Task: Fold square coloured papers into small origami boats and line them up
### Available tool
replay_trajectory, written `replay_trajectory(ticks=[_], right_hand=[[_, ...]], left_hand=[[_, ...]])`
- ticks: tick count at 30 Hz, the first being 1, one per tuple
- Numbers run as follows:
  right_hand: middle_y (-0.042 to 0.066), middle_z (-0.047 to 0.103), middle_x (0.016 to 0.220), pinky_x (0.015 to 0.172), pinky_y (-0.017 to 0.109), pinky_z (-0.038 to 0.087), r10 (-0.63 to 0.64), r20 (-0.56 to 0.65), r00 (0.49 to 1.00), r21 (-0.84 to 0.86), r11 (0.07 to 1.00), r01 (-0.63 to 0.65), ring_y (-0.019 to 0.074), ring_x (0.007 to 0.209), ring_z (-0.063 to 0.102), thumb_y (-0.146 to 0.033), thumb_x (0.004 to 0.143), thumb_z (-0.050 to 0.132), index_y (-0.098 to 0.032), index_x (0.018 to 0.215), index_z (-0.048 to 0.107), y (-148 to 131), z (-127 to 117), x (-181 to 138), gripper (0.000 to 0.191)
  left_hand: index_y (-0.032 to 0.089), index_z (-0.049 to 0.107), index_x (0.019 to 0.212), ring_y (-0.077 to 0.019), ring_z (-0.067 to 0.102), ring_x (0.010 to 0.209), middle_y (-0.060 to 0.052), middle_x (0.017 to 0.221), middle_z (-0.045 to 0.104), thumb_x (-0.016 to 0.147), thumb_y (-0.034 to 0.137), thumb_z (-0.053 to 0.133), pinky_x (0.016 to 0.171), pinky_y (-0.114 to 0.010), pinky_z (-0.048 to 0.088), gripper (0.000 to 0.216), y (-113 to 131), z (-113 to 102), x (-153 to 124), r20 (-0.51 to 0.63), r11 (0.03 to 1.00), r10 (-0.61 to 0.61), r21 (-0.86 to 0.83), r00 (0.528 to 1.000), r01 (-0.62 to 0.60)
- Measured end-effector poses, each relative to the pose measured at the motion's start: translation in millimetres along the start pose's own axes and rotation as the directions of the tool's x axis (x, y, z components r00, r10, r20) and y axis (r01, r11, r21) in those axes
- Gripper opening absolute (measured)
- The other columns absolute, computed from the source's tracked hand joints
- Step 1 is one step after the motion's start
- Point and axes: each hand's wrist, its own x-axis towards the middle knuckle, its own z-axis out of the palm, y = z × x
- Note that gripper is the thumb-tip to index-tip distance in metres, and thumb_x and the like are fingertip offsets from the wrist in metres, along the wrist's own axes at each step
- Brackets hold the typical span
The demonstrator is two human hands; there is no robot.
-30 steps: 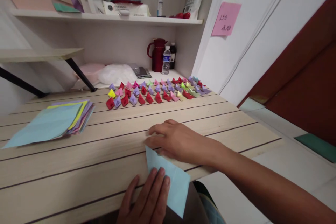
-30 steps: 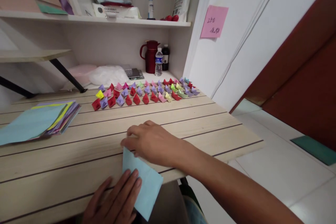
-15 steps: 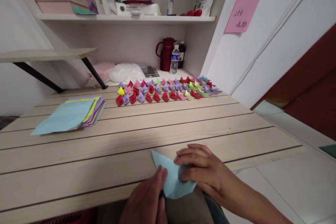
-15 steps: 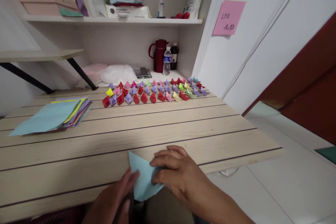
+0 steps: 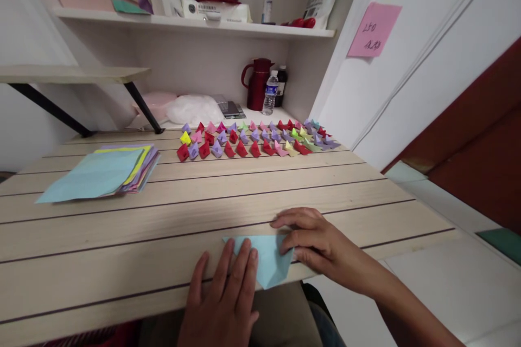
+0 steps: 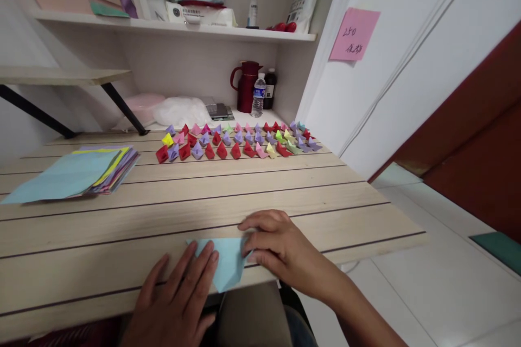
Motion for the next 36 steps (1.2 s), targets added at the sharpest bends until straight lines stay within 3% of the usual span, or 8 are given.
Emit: replay_trajectory(ticks=[11, 21, 28, 31, 36], right_hand=[[0.003, 0.066, 0.113, 0.094, 0.042, 0.038, 0.231, -0.11, 0.967, 0.004, 0.973, -0.232, 0.0232, 0.109, 0.058, -0.03, 0.091, 0.062, -0.022, 0.079, 0.06, -7.7, 11.9, 16.7, 0.015], [0.003, 0.065, 0.106, 0.085, 0.039, 0.037, 0.332, -0.212, 0.919, -0.111, 0.926, -0.36, 0.0242, 0.098, 0.056, -0.029, 0.081, 0.073, -0.02, 0.072, 0.058, -11.4, 29.2, 25.4, 0.02], [0.003, 0.064, 0.103, 0.083, 0.039, 0.036, 0.343, -0.224, 0.912, -0.156, 0.911, -0.381, 0.0245, 0.095, 0.055, -0.025, 0.079, 0.073, -0.02, 0.072, 0.056, -13.2, 30.6, 26.3, 0.019], [0.003, 0.064, 0.103, 0.081, 0.039, 0.036, 0.33, -0.229, 0.916, -0.167, 0.914, -0.371, 0.0247, 0.094, 0.054, -0.026, 0.08, 0.072, -0.021, 0.072, 0.056, -12.1, 31.7, 25.6, 0.018], [0.003, 0.063, 0.103, 0.083, 0.039, 0.036, 0.306, -0.235, 0.923, -0.175, 0.92, -0.35, 0.0244, 0.094, 0.054, -0.024, 0.08, 0.071, -0.021, 0.073, 0.056, -10.0, 32.9, 24.4, 0.017]], left_hand=[[0.026, 0.052, 0.136, -0.0252, 0.051, 0.128, -0.002, 0.144, 0.052, 0.067, 0.058, 0.076, 0.121, -0.043, 0.002, 0.08, -0.9, 0.3, -2.4, 0.024, 1.0, 0.013, 0.001, 1.0, -0.013], [0.028, 0.043, 0.141, -0.0242, 0.046, 0.132, -0.001, 0.145, 0.05, 0.07, 0.055, 0.075, 0.117, -0.047, 0.009, 0.082, 1.8, 0.1, -3.7, 0.094, 0.999, -0.032, -0.01, 0.995, 0.034], [0.028, 0.038, 0.144, -0.0239, 0.045, 0.133, -0.002, 0.147, 0.047, 0.057, 0.049, 0.086, 0.118, -0.045, 0.007, 0.101, 2.3, -0.6, -4.1, 0.077, 0.999, -0.028, -0.034, 0.997, 0.03], [0.033, 0.035, 0.146, -0.0256, 0.047, 0.132, -0.002, 0.147, 0.047, 0.054, 0.046, 0.088, 0.117, -0.046, 0.011, 0.107, 3.0, -2.0, -3.2, 0.061, 0.999, -0.025, -0.026, 0.998, 0.026], [0.044, 0.04, 0.141, -0.0272, 0.052, 0.128, -0.001, 0.145, 0.05, 0.066, 0.047, 0.081, 0.112, -0.049, 0.017, 0.086, 3.1, -2.7, -1.7, 0.071, 1.0, -0.018, 0.001, 0.997, 0.018]])
